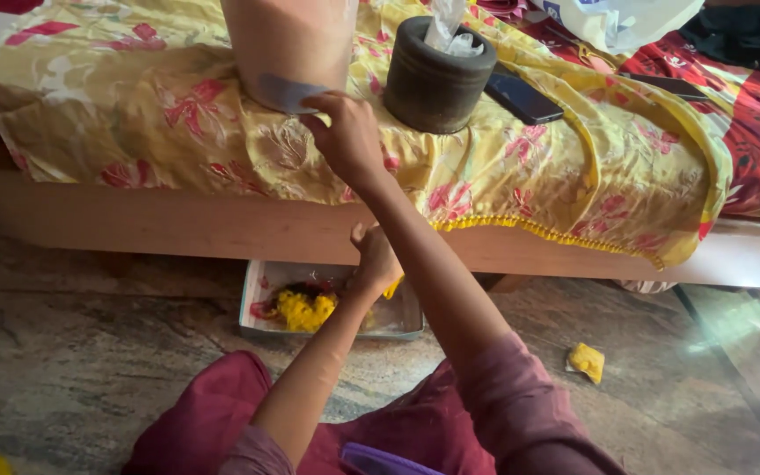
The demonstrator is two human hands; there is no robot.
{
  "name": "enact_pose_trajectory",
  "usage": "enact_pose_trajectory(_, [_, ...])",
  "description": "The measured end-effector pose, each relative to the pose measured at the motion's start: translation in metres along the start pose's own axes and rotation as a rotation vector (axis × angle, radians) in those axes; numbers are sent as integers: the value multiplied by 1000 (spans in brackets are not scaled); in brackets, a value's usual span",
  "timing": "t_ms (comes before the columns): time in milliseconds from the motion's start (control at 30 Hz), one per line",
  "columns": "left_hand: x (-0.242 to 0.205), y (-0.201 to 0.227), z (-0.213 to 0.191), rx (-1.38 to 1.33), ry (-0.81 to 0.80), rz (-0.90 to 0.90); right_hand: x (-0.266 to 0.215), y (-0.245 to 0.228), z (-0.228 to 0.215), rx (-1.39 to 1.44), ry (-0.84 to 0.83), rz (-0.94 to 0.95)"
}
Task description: Attaching a yellow fringe ribbon to the edge of a floral fabric piece manually.
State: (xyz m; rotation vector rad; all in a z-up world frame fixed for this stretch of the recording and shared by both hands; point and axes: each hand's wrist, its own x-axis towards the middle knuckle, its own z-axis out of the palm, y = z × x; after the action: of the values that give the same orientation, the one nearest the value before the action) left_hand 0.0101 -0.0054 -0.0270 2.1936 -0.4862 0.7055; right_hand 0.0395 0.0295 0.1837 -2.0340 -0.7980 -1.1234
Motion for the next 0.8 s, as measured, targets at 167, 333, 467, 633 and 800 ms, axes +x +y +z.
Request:
enact_pose_trajectory(167, [4,-9,-9,-31,-58,-11,-6,4,13,-22,-67,151])
enact_pose_trajectory(333, [5,-14,-1,-180,-48,-5,-49,4,-3,48,-58,231])
enact_pose_trajectory(467, [4,-13,4,-802,-126,-159,-91,-31,-36,66,-83,384])
enact_pose_trajectory(633, [1,-10,2,-1492,-211,-342,-111,-102,-107,141,-86,401])
enact_pose_trajectory(800, [8,26,-42,-160,91,0,-117,-168,-219,193,-226,366])
